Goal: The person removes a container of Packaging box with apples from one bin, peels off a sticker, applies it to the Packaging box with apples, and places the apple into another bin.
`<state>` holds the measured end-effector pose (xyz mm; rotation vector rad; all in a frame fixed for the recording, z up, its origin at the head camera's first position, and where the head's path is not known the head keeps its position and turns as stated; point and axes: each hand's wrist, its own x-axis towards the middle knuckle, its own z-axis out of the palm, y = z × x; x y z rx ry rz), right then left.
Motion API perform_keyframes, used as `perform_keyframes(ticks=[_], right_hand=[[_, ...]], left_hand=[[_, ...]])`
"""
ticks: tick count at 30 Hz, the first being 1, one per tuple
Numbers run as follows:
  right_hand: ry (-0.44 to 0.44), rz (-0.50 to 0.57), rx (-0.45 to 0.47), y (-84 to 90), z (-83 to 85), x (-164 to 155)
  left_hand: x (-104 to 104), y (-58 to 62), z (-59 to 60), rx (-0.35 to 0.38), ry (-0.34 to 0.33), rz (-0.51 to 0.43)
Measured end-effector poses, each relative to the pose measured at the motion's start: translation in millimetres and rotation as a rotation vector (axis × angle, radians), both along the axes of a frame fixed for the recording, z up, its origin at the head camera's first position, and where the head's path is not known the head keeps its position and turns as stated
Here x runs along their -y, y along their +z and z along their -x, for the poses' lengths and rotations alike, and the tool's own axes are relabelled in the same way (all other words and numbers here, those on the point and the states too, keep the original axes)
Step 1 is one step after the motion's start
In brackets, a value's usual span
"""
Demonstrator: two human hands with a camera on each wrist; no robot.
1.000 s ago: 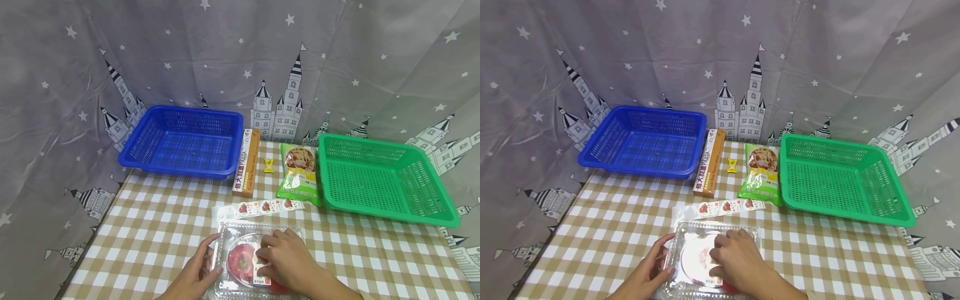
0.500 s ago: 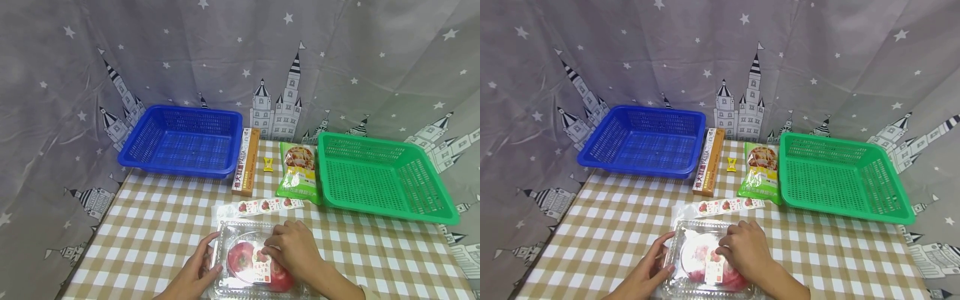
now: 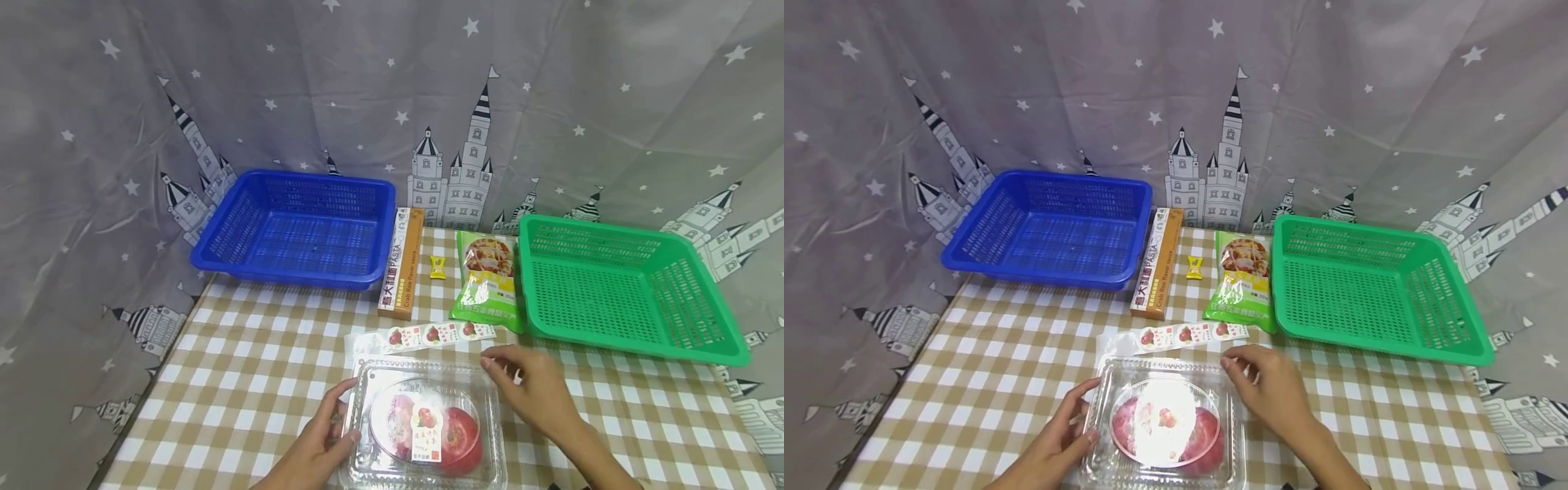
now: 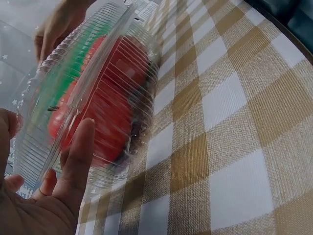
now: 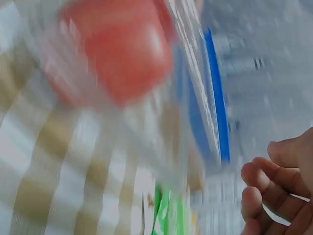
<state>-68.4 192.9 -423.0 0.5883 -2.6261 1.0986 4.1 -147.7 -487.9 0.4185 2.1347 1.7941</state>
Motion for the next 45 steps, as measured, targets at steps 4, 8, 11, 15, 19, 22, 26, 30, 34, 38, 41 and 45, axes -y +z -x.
perform_keyframes(ticks=[4,8,11,15,19,22,26,30,34,38,41,45], right_hand=[[-0.181,0.132,0.303,-3.1,2.3,-34.7],[-0.318,0.275,0.567,-10.5,5.4,-65.9],[-0.383,0.360,0.678,-17.3,7.6,-84.0],[-0.397,0.553,0.763,-26.0,9.1,-103.5],[-0.339,0.845,0.783,-34.2,10.0,-120.2],[-0.305,0.975,0.766,-37.8,10.9,-129.5],[-0.316,1.065,0.744,-38.5,12.0,-134.7],[-0.303,1.119,0.730,-37.4,12.4,-133.6],[-0.284,1.144,0.712,-37.0,12.5,-131.4],[-0.281,1.138,0.700,-37.6,12.4,-131.2],[-0.281,1.136,0.698,-38.3,12.0,-131.5],[-0.283,1.132,0.703,-39.3,11.8,-131.2]], left_hand=[[-0.1,0.4,-0.1,0.018,-0.010,-0.026],[0.0,0.2,0.0,0.016,-0.011,-0.016],[0.1,0.5,0.5,0.025,-0.017,-0.025],[-0.1,1.0,0.7,0.046,-0.021,-0.042],[-0.6,1.4,0.5,0.072,-0.024,-0.055],[-0.8,2.1,0.3,0.098,-0.023,-0.061],[-1.0,2.8,0.3,0.115,-0.019,-0.070],[-1.1,2.7,1.0,0.114,-0.020,-0.096],[-1.3,3.3,2.7,0.134,-0.032,-0.141],[-1.7,4.9,4.4,0.155,-0.046,-0.172],[-2.5,5.9,5.6,0.124,-0.054,-0.166],[-4.8,8.1,9.6,0.061,-0.062,-0.164]])
